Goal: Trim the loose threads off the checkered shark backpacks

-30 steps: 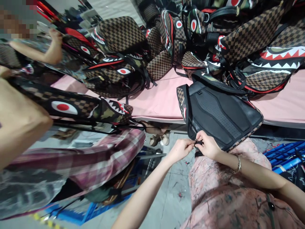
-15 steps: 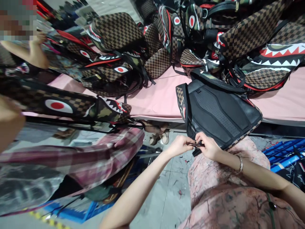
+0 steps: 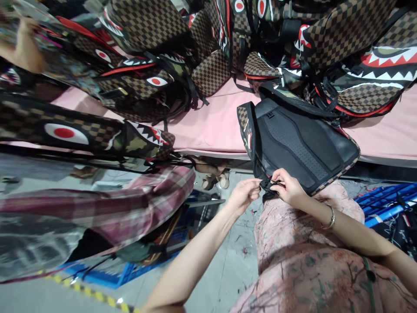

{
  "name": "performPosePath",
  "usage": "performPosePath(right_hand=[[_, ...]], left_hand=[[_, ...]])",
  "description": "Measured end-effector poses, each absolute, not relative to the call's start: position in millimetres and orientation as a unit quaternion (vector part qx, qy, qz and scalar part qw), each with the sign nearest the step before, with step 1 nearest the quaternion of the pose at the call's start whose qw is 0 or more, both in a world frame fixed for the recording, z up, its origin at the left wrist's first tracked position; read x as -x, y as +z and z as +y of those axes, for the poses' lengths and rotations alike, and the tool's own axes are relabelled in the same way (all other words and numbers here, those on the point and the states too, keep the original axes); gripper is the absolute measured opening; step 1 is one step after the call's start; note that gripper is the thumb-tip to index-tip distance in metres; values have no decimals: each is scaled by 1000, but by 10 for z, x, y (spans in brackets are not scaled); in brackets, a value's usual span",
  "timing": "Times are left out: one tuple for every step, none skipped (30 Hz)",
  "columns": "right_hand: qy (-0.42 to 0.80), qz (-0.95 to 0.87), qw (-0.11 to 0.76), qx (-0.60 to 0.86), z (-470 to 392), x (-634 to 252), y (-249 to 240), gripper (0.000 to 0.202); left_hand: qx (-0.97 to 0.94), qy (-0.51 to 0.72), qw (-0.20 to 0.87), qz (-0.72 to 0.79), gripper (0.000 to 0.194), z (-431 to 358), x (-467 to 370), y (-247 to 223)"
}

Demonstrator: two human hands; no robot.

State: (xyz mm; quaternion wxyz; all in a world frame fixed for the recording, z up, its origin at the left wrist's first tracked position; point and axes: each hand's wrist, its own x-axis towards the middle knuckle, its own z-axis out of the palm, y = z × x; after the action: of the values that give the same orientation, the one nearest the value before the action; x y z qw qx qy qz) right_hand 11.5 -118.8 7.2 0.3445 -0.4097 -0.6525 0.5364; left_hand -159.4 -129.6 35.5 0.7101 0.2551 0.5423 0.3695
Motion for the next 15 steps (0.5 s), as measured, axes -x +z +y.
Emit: performPosePath(right_hand=[[539, -647, 348, 412, -1196, -121, 69, 14], [542, -641, 351, 415, -1205, -125, 66, 14], [546, -635, 354, 417, -1214, -127, 61, 15], [551, -627, 358, 418, -1222, -128, 55, 14], [558, -619, 362, 418, -1226, -127, 47, 15], [568, -608, 367, 417, -1227, -125, 37, 15], [579, -594, 373, 417, -1223, -123, 26, 16], [590, -578, 379, 417, -1214, -120, 16, 16], [598, -564, 386, 419, -1203, -120, 6, 16], [600, -552, 392, 426, -1191, -122, 0, 16], [594, -544, 396, 442, -1181, -128, -1, 17], [579, -541, 397, 463, -1174, -141, 6, 19], [557, -544, 396, 487, -1173, -159, 22, 20], [533, -552, 392, 508, -1180, -185, 48, 21], [504, -563, 391, 525, -1194, -217, 83, 21]], left_hand=[[-229, 375, 731, 523, 17, -1322, 1584, 368], [-209, 379, 745, 508, 18, -1346, 1574, 378], [-194, 386, 752, 498, 20, -1369, 1564, 385], [-186, 396, 752, 493, 23, -1392, 1553, 388], [-186, 408, 746, 492, 25, -1414, 1539, 387], [-192, 419, 735, 497, 26, -1436, 1521, 385], [-205, 429, 721, 505, 26, -1455, 1501, 381], [-218, 435, 705, 515, 26, -1472, 1477, 378], [-230, 439, 691, 526, 28, -1484, 1451, 377], [-235, 443, 680, 535, 32, -1492, 1423, 377], [-233, 448, 672, 542, 33, -1494, 1394, 379], [-227, 455, 667, 545, 33, -1491, 1365, 384], [-217, 465, 663, 545, 32, -1483, 1336, 391], [-204, 474, 662, 544, 30, -1472, 1308, 400], [-190, 481, 661, 543, 29, -1457, 1279, 411]])
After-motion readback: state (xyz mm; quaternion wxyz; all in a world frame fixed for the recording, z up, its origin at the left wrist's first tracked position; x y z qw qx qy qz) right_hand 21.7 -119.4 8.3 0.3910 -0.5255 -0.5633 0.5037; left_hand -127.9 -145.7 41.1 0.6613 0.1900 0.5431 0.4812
